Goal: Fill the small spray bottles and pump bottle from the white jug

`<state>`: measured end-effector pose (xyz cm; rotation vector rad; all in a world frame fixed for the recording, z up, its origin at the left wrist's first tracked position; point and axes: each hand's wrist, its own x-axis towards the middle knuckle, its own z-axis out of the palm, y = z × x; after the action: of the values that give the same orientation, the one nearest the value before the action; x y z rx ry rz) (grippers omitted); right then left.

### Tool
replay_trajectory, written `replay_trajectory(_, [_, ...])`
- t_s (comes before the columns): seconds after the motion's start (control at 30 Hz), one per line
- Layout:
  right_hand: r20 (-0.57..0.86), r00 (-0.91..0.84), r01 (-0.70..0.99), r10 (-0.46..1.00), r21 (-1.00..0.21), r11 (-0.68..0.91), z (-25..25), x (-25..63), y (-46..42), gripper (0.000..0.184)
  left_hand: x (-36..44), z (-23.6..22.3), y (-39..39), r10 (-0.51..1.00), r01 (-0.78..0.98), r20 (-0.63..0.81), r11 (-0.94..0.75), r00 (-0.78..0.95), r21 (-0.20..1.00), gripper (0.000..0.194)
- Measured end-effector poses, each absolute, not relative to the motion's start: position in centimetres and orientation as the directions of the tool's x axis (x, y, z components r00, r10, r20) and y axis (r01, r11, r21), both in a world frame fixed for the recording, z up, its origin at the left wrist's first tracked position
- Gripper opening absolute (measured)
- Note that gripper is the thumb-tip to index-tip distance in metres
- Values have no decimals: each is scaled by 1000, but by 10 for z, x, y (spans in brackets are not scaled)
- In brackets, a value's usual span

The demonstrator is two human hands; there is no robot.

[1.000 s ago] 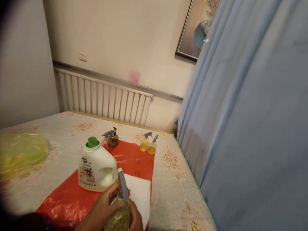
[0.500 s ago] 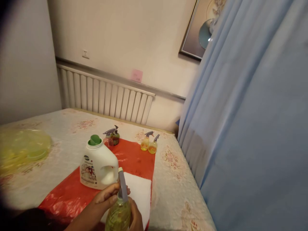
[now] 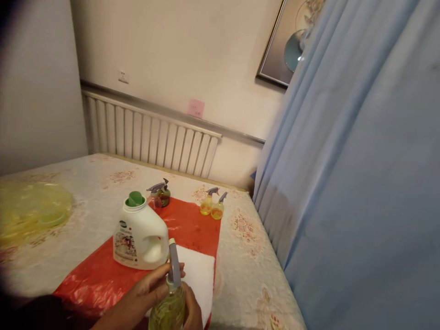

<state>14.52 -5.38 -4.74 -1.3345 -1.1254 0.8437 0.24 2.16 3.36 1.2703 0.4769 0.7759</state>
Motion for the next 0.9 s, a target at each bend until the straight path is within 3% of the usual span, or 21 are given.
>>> replay_trajectory(0.17, [133,205,92,970,-989,116,-48,148,-50,89,7,31,22,775,-281,98,106,624,954,43])
replay_trajectory(0.37, [110,187,17,976,-994,108,-51,151,-47,93,19,30,19,877,-208,129,-34,462,978,26])
replay_trajectory(0.47, [100,184,-9,978,-995,103,-46,152,-47,91,15,27,17,889,-135,143,-92,434,987,32])
replay_trajectory(0.67, [147,164,19,975,-989,146,-35,149,-49,86,11,20,18,809,-131,113,-45,577,990,38])
replay_trajectory(0.9, [152,190,30,970,-988,149,-38,149,-50,84,22,23,9,903,-155,97,-35,418,987,34])
